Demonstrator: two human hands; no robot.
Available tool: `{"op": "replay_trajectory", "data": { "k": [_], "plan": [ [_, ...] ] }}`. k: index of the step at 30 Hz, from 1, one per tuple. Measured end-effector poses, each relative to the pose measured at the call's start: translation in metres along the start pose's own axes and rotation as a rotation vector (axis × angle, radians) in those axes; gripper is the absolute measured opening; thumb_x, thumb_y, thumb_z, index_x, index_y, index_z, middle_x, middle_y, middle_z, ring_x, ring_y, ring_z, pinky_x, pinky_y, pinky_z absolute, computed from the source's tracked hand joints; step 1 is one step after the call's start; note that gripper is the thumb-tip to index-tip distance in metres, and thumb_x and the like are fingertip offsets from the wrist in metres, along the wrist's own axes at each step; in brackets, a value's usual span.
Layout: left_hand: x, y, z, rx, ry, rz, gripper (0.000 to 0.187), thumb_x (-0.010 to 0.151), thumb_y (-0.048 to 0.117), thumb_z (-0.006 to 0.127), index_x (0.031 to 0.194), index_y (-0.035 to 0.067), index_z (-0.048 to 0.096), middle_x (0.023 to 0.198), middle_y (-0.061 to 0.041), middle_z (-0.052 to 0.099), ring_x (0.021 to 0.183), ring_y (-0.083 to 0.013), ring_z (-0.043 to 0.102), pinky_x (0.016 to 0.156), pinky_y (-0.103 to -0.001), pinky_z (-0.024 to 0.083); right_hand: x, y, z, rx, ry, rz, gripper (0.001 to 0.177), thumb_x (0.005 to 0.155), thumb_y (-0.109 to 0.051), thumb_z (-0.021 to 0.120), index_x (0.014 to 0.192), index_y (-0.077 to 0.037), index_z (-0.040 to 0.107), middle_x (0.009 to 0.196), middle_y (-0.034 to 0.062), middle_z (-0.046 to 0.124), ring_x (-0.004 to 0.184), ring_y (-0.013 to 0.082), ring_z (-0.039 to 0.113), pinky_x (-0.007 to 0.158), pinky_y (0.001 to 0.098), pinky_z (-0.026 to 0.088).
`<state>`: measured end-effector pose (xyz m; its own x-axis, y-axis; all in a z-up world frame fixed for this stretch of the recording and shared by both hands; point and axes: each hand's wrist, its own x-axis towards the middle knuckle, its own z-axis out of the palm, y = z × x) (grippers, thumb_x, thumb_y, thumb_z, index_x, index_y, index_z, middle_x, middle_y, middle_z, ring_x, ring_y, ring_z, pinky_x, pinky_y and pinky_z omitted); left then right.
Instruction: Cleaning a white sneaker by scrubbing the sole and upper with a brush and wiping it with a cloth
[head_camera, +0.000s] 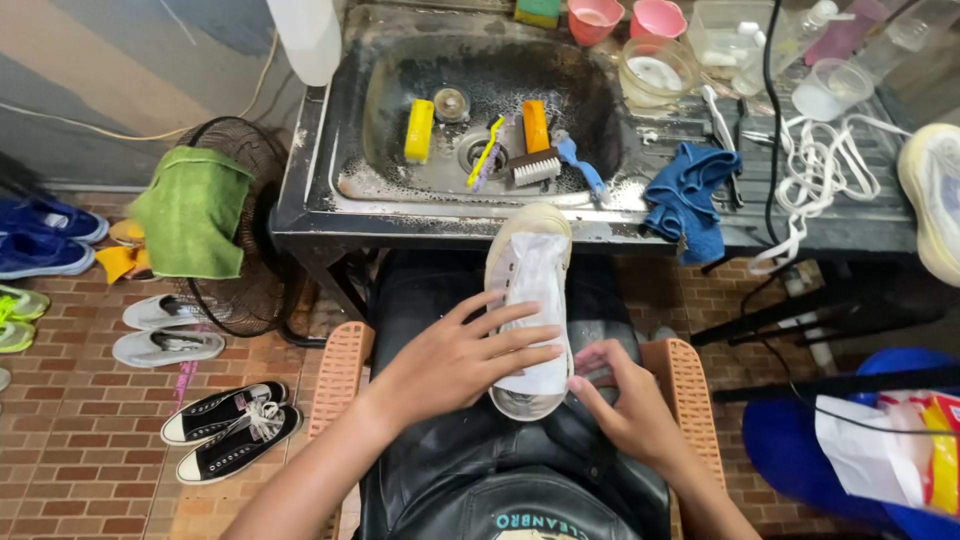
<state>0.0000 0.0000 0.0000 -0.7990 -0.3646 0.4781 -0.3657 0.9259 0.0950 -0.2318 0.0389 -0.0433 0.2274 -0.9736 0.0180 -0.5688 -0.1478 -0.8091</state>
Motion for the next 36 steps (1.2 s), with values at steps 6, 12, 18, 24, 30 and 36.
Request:
{"op": "replay_trajectory", "data": {
  "k": [6, 12, 18, 24, 30, 36],
  "plan": [
    [0.030, -0.013, 0.010, 0.276, -0.144, 0.201, 0.024, 0.079, 0.017, 0.048, 0.102, 0.019, 0.054, 0.087, 0.004, 0.050, 0.091, -0.0185, 0.045, 0.099, -0.043, 0.028, 0.001, 0.018, 0.010, 0.497, 0.031, 0.177, 0.014, 0.079, -0.011, 0.051, 0.090, -0.001, 0.051, 0.077, 0.0081, 0.059, 0.070, 0.0096, 0.056, 0.064, 0.0261, 0.057],
    [0.046, -0.009, 0.018, 0.420, -0.281, 0.223, 0.011, 0.076, 0.021, 0.050, 0.083, 0.024, 0.057, 0.081, 0.005, 0.049, 0.087, -0.0170, 0.046, 0.098, -0.043, 0.028, -0.003, 0.001, 0.012, 0.375, 0.065, 0.124, 0.014, 0.075, -0.009, 0.058, 0.085, -0.002, 0.052, 0.074, 0.0071, 0.062, 0.057, 0.0137, 0.066, 0.053, 0.0173, 0.052],
    [0.038, 0.002, 0.002, 0.466, -0.145, 0.182, 0.027, 0.080, 0.015, 0.045, 0.106, 0.019, 0.050, 0.107, 0.000, 0.048, 0.094, -0.0148, 0.047, 0.103, -0.044, 0.025, -0.003, -0.009, -0.003, 0.008, 0.152, -0.172, 0.016, 0.074, -0.011, 0.059, 0.090, -0.007, 0.059, 0.082, 0.0025, 0.064, 0.071, 0.0098, 0.061, 0.063, 0.0189, 0.047],
    [0.013, 0.017, -0.016, 0.296, -0.042, -0.188, 0.011, 0.078, 0.020, 0.058, 0.088, 0.016, 0.054, 0.081, 0.003, 0.054, 0.075, -0.0169, 0.048, 0.070, -0.030, 0.035, 0.003, -0.031, -0.017, -0.282, 0.256, -0.590, 0.024, 0.073, -0.004, 0.064, 0.096, -0.007, 0.056, 0.089, 0.0052, 0.059, 0.075, 0.0201, 0.052, 0.072, 0.0286, 0.044],
    [-0.017, 0.024, 0.025, 0.201, 0.123, -0.225, 0.016, 0.082, 0.029, 0.051, 0.085, 0.015, 0.056, 0.081, -0.001, 0.054, 0.082, -0.0191, 0.049, 0.076, -0.036, 0.035, 0.020, -0.046, -0.008, -0.459, 0.199, -0.873, 0.014, 0.078, -0.019, 0.059, 0.082, -0.005, 0.061, 0.077, 0.0064, 0.059, 0.067, 0.0209, 0.054, 0.067, 0.0307, 0.044],
    [-0.016, 0.032, 0.011, 0.276, 0.192, -0.177, 0.006, 0.085, 0.013, 0.055, 0.081, 0.013, 0.060, 0.081, 0.004, 0.059, 0.075, -0.0169, 0.050, 0.067, -0.029, 0.038, 0.012, -0.039, -0.006, -0.501, 0.046, -0.789, 0.020, 0.072, -0.010, 0.067, 0.090, -0.005, 0.060, 0.086, 0.0050, 0.055, 0.069, 0.0180, 0.051, 0.069, 0.0307, 0.043]
  ]
}}
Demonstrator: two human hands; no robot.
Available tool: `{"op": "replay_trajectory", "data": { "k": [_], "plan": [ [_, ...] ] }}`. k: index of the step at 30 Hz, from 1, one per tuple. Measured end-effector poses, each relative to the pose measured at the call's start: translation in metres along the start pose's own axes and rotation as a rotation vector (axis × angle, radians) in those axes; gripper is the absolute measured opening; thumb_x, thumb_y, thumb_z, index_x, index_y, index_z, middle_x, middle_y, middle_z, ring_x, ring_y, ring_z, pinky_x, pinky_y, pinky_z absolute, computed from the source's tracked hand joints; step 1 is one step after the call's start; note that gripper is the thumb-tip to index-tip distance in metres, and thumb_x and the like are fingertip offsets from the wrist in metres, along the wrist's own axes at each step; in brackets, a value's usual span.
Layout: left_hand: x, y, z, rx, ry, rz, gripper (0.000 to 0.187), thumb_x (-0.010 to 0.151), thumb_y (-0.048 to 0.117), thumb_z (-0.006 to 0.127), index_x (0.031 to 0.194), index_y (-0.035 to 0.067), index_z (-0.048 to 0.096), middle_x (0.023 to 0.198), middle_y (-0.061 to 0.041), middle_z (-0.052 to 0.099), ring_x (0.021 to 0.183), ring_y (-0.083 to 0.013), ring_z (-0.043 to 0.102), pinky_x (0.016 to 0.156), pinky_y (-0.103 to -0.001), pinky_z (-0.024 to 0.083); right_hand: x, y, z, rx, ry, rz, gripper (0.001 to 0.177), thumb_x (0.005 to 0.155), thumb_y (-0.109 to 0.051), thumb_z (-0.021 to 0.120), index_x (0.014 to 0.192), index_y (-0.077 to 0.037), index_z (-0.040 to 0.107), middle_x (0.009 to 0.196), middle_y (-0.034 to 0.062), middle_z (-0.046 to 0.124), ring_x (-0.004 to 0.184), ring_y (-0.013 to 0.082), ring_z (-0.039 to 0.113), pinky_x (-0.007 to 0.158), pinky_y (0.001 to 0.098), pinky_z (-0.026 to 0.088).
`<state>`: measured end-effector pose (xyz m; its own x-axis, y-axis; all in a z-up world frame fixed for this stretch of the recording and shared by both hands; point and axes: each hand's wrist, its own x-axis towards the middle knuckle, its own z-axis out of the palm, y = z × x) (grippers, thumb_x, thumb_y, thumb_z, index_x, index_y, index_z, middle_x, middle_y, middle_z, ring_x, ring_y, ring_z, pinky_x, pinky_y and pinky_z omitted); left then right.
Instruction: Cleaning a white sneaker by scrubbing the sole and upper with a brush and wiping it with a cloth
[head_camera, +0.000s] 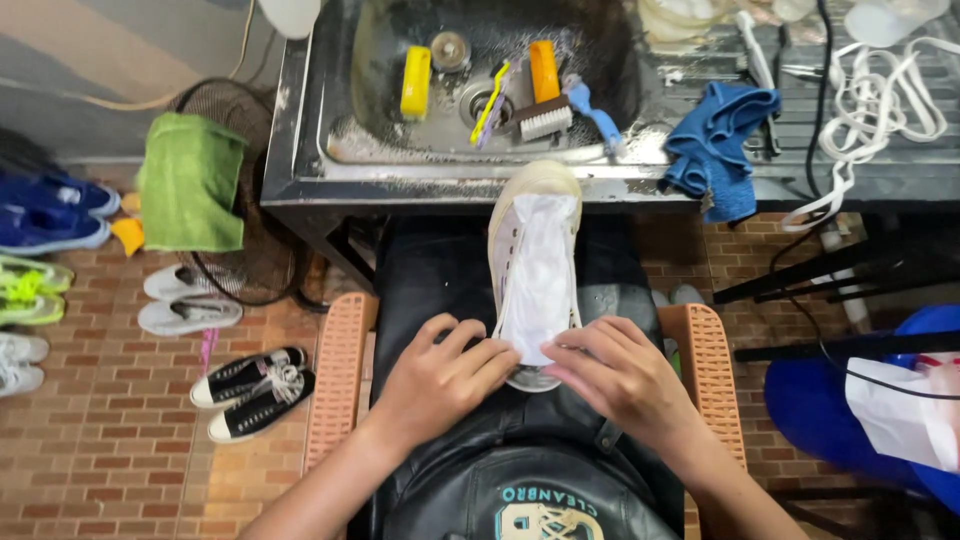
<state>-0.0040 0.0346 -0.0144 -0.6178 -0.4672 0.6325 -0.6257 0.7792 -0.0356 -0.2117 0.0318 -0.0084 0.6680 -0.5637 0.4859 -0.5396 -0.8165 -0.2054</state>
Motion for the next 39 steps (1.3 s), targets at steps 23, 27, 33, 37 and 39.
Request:
{"op": "replay_trajectory", "data": {
  "k": [23, 27, 33, 37, 39],
  "plan": [
    [-0.009, -0.009, 0.003, -0.153, -0.009, 0.033, 0.006, 0.084, 0.007, 0.054, 0.084, 0.010, 0.059, 0.078, 0.001, 0.057, 0.071, -0.0171, 0.049, 0.079, -0.034, 0.040, -0.011, -0.002, 0.011, -0.024, -0.031, -0.038, 0.014, 0.078, -0.009, 0.059, 0.091, -0.006, 0.054, 0.085, 0.0046, 0.055, 0.076, 0.0169, 0.053, 0.072, 0.0312, 0.042],
    [-0.010, -0.008, 0.003, -0.161, 0.047, 0.037, 0.013, 0.084, 0.005, 0.053, 0.092, 0.010, 0.062, 0.078, 0.000, 0.058, 0.069, -0.0166, 0.050, 0.076, -0.034, 0.042, -0.011, -0.002, 0.014, -0.048, 0.023, -0.043, 0.020, 0.077, -0.004, 0.061, 0.096, -0.004, 0.056, 0.079, 0.0054, 0.052, 0.070, 0.0196, 0.051, 0.068, 0.0308, 0.042],
    [-0.017, -0.007, 0.008, -0.061, 0.085, 0.068, 0.015, 0.084, 0.006, 0.053, 0.093, 0.012, 0.063, 0.085, 0.001, 0.058, 0.074, -0.0173, 0.053, 0.076, -0.034, 0.043, -0.014, -0.001, 0.019, -0.075, 0.134, -0.090, 0.019, 0.079, -0.003, 0.059, 0.096, -0.009, 0.059, 0.080, 0.0037, 0.053, 0.066, 0.0160, 0.052, 0.069, 0.0315, 0.044],
    [-0.019, -0.006, 0.009, -0.025, 0.098, 0.099, 0.014, 0.085, 0.009, 0.052, 0.092, 0.012, 0.064, 0.084, 0.002, 0.058, 0.073, -0.0170, 0.053, 0.076, -0.032, 0.042, -0.015, -0.003, 0.020, -0.148, 0.157, -0.136, 0.015, 0.080, -0.001, 0.055, 0.092, -0.008, 0.061, 0.083, 0.0050, 0.053, 0.069, 0.0163, 0.055, 0.068, 0.0316, 0.044],
    [-0.021, -0.004, 0.012, 0.043, 0.113, 0.099, 0.017, 0.087, 0.009, 0.048, 0.092, 0.013, 0.063, 0.085, 0.003, 0.059, 0.075, -0.0165, 0.055, 0.078, -0.032, 0.041, -0.012, -0.005, 0.018, -0.168, 0.180, -0.190, 0.012, 0.080, -0.002, 0.054, 0.088, -0.004, 0.063, 0.080, 0.0063, 0.054, 0.069, 0.0167, 0.055, 0.067, 0.0309, 0.048]
  ]
}}
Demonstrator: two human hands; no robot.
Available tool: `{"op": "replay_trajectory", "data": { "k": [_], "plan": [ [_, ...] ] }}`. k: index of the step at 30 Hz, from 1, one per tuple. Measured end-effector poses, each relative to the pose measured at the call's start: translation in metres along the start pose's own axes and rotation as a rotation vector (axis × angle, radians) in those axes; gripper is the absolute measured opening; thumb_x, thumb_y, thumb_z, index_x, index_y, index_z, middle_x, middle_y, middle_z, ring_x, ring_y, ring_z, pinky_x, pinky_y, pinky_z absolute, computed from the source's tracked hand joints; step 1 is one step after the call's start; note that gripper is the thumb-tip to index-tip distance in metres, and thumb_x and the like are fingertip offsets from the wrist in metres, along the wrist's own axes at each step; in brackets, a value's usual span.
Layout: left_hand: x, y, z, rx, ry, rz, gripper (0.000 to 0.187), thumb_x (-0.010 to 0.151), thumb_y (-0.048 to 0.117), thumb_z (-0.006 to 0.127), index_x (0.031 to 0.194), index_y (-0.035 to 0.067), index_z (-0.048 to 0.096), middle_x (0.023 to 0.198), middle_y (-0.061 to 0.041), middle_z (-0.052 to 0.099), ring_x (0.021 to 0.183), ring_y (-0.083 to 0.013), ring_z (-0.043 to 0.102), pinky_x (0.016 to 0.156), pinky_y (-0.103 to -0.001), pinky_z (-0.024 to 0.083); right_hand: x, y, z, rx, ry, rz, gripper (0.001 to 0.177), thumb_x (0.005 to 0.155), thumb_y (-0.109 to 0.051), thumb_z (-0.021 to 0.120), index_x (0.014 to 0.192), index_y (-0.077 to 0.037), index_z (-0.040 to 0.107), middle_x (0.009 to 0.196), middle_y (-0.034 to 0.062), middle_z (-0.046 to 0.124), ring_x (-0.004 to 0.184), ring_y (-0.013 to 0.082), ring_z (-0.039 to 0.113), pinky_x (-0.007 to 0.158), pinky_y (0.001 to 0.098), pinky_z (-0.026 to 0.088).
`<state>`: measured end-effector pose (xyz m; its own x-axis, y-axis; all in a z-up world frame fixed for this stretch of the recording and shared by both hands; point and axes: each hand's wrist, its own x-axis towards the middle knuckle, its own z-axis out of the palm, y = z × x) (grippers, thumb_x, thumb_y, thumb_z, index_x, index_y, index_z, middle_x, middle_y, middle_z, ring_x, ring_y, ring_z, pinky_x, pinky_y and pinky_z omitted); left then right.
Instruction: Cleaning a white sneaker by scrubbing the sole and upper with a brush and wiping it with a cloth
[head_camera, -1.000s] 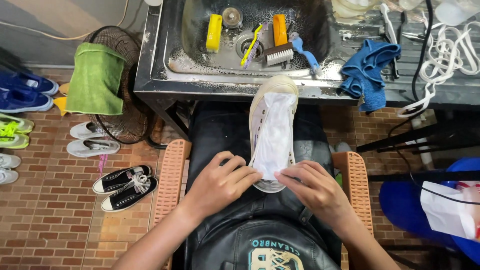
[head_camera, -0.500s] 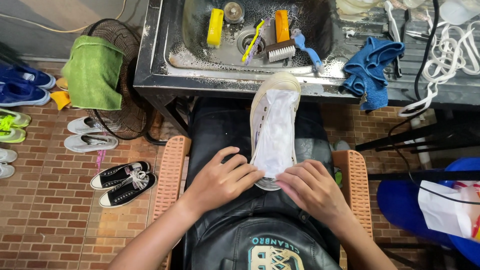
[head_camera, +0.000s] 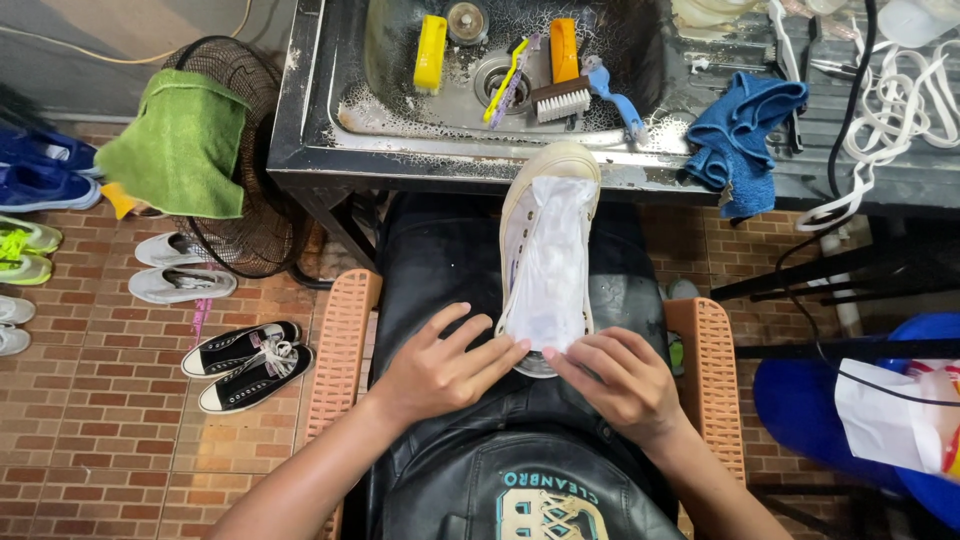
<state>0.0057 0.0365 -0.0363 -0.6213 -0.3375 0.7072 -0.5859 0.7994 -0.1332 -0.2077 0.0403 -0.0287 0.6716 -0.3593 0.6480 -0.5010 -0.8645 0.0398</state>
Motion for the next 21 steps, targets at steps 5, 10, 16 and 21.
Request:
{"op": "replay_trajectory", "data": {
  "k": [5, 10, 16, 21],
  "plan": [
    [0.000, 0.001, -0.004, -0.041, 0.038, -0.035, 0.011, 0.085, 0.013, 0.053, 0.086, 0.014, 0.064, 0.084, 0.003, 0.062, 0.079, -0.0176, 0.059, 0.080, -0.032, 0.041, 0.004, -0.004, -0.004, 0.027, -0.009, -0.001, 0.012, 0.079, 0.000, 0.055, 0.089, 0.001, 0.062, 0.082, 0.0101, 0.059, 0.074, 0.0183, 0.060, 0.068, 0.0307, 0.050],
    [0.000, 0.000, -0.013, -0.051, 0.048, 0.020, 0.015, 0.086, 0.012, 0.049, 0.088, 0.013, 0.064, 0.090, 0.000, 0.064, 0.084, -0.0208, 0.061, 0.078, -0.034, 0.042, 0.004, -0.002, -0.017, 0.072, -0.074, -0.038, 0.017, 0.081, -0.003, 0.054, 0.097, 0.003, 0.057, 0.092, 0.0124, 0.061, 0.085, 0.0207, 0.061, 0.076, 0.0313, 0.050],
    [0.008, 0.010, -0.005, -0.307, -0.030, -0.597, 0.017, 0.074, 0.030, 0.057, 0.075, 0.013, 0.055, 0.062, 0.005, 0.052, 0.059, -0.0116, 0.052, 0.068, -0.029, 0.034, 0.005, 0.007, -0.011, 0.042, -0.054, -0.053, 0.035, 0.073, -0.018, 0.072, 0.102, -0.008, 0.055, 0.087, 0.0047, 0.063, 0.075, 0.0128, 0.059, 0.072, 0.0283, 0.050],
    [0.001, 0.014, 0.006, -0.602, -0.112, -0.905, 0.013, 0.074, 0.020, 0.058, 0.067, 0.013, 0.050, 0.051, -0.001, 0.054, 0.052, -0.0229, 0.058, 0.054, -0.033, 0.045, 0.037, 0.014, -0.002, -0.071, -0.177, -0.169, 0.016, 0.081, -0.016, 0.048, 0.092, -0.009, 0.057, 0.099, 0.0037, 0.055, 0.096, 0.0182, 0.053, 0.086, 0.0382, 0.040]
  ]
}}
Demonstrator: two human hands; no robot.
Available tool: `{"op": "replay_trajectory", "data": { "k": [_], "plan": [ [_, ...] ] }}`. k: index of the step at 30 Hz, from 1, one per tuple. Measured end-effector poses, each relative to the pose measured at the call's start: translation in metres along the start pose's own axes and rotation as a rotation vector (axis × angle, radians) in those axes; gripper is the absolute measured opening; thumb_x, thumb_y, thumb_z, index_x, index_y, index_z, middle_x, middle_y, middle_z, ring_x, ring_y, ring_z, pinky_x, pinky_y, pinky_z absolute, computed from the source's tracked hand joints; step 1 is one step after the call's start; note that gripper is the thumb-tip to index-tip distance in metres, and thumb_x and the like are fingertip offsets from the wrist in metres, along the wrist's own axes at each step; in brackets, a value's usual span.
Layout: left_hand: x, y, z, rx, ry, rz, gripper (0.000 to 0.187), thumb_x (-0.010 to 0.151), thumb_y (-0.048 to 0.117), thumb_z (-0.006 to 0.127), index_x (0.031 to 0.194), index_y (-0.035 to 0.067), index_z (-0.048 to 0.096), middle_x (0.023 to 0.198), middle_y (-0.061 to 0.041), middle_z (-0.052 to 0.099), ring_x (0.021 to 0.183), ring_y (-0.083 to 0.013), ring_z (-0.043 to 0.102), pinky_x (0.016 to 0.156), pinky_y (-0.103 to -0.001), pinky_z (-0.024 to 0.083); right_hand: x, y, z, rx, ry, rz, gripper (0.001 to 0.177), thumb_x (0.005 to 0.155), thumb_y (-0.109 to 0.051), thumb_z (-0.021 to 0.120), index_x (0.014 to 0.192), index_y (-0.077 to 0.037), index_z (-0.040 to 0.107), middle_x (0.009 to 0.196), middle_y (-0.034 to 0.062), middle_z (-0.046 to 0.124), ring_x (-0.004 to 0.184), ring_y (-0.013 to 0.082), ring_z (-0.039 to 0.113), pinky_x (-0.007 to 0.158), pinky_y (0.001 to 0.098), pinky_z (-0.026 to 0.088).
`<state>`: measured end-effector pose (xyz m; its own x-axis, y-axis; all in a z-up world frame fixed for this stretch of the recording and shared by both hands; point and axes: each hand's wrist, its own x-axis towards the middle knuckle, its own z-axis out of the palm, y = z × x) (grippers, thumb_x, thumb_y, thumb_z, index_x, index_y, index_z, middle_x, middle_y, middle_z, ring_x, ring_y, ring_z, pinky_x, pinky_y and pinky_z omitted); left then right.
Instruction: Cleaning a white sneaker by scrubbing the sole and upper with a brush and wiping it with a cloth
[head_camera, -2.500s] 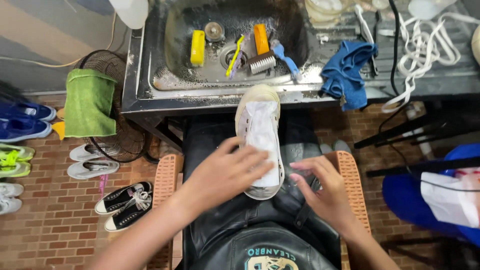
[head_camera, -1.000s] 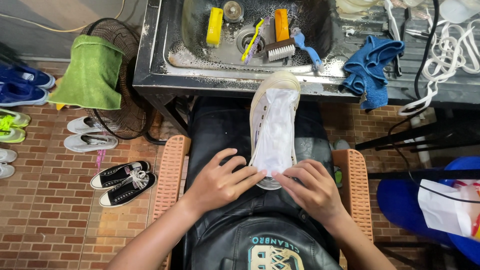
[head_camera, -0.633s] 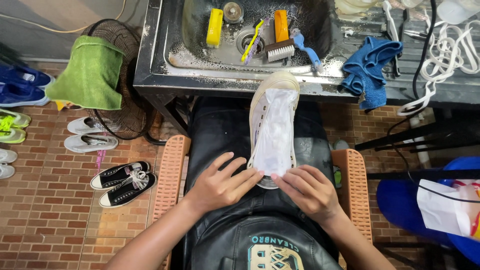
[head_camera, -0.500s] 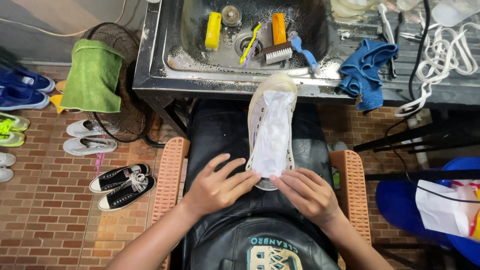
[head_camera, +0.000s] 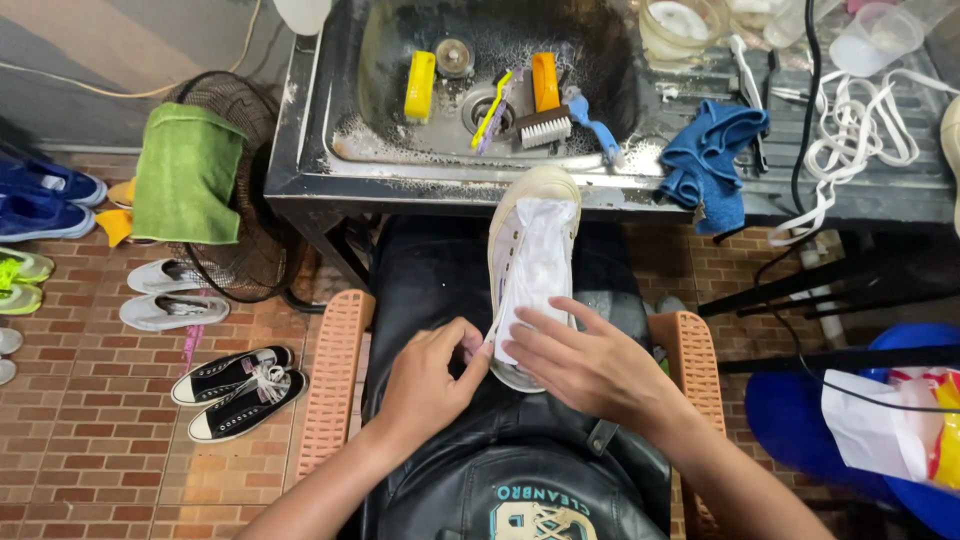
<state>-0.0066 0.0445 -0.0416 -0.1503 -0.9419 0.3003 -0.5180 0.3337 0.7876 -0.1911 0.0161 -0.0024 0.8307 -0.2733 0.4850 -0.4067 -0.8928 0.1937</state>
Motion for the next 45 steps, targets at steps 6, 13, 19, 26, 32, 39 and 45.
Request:
{"op": "replay_trajectory", "data": {
  "k": [6, 13, 19, 26, 32, 39, 45],
  "plan": [
    [-0.004, -0.008, 0.000, -0.083, 0.019, -0.107, 0.010, 0.074, 0.015, 0.057, 0.067, 0.011, 0.050, 0.053, -0.005, 0.055, 0.053, -0.0249, 0.058, 0.049, -0.032, 0.044, 0.005, 0.009, 0.005, -0.112, -0.187, -0.149, 0.019, 0.075, -0.024, 0.052, 0.090, -0.011, 0.052, 0.103, 0.0052, 0.050, 0.101, 0.0178, 0.047, 0.088, 0.0377, 0.036],
    [-0.007, -0.008, 0.005, -0.148, 0.000, -0.140, 0.007, 0.076, 0.014, 0.053, 0.070, 0.010, 0.051, 0.058, -0.008, 0.057, 0.057, -0.0247, 0.058, 0.050, -0.032, 0.045, 0.002, 0.011, 0.015, -0.179, -0.338, -0.235, 0.034, 0.069, -0.031, 0.054, 0.098, -0.015, 0.047, 0.107, 0.0038, 0.046, 0.111, 0.0179, 0.040, 0.100, 0.0404, 0.028],
    [-0.007, -0.006, 0.006, -0.147, -0.023, -0.086, 0.006, 0.075, 0.014, 0.053, 0.071, 0.010, 0.051, 0.062, -0.009, 0.057, 0.062, -0.0268, 0.058, 0.052, -0.034, 0.046, 0.007, 0.012, 0.016, -0.150, -0.420, -0.230, 0.032, 0.071, -0.031, 0.051, 0.097, -0.014, 0.048, 0.111, 0.0044, 0.044, 0.114, 0.0180, 0.038, 0.103, 0.0439, 0.022],
    [-0.005, -0.003, 0.001, -0.138, -0.029, 0.022, 0.011, 0.080, 0.015, 0.048, 0.073, 0.008, 0.047, 0.065, -0.012, 0.054, 0.067, -0.0303, 0.056, 0.056, -0.036, 0.045, 0.004, 0.011, 0.016, -0.169, -0.431, -0.231, 0.036, 0.069, -0.032, 0.052, 0.100, -0.015, 0.045, 0.107, 0.0047, 0.044, 0.117, 0.0180, 0.035, 0.105, 0.0485, 0.018],
    [-0.006, -0.002, 0.003, -0.216, -0.040, 0.010, 0.011, 0.083, 0.014, 0.044, 0.075, 0.007, 0.046, 0.071, -0.009, 0.052, 0.069, -0.0239, 0.053, 0.060, -0.031, 0.042, 0.008, 0.013, 0.009, -0.119, -0.416, -0.256, 0.035, 0.070, -0.031, 0.052, 0.101, -0.015, 0.047, 0.108, 0.0081, 0.045, 0.114, 0.0224, 0.038, 0.101, 0.0509, 0.023],
    [-0.005, 0.002, -0.001, -0.258, -0.103, -0.036, 0.015, 0.085, 0.016, 0.038, 0.075, 0.006, 0.043, 0.071, -0.004, 0.045, 0.063, -0.0161, 0.045, 0.058, -0.028, 0.036, 0.001, 0.012, 0.008, 0.014, -0.315, -0.276, 0.018, 0.075, -0.011, 0.045, 0.091, -0.013, 0.054, 0.114, 0.0113, 0.052, 0.115, 0.0249, 0.041, 0.095, 0.0532, 0.028],
    [-0.006, 0.002, -0.003, 0.083, -0.042, 0.253, 0.020, 0.086, 0.025, 0.040, 0.080, 0.007, 0.046, 0.082, -0.006, 0.051, 0.076, -0.0225, 0.051, 0.071, -0.033, 0.037, -0.016, 0.013, 0.000, 0.222, 0.044, 0.075, 0.025, 0.072, -0.023, 0.067, 0.092, -0.018, 0.053, 0.113, 0.0041, 0.053, 0.110, 0.0213, 0.046, 0.102, 0.0497, 0.017]
  ]
}}
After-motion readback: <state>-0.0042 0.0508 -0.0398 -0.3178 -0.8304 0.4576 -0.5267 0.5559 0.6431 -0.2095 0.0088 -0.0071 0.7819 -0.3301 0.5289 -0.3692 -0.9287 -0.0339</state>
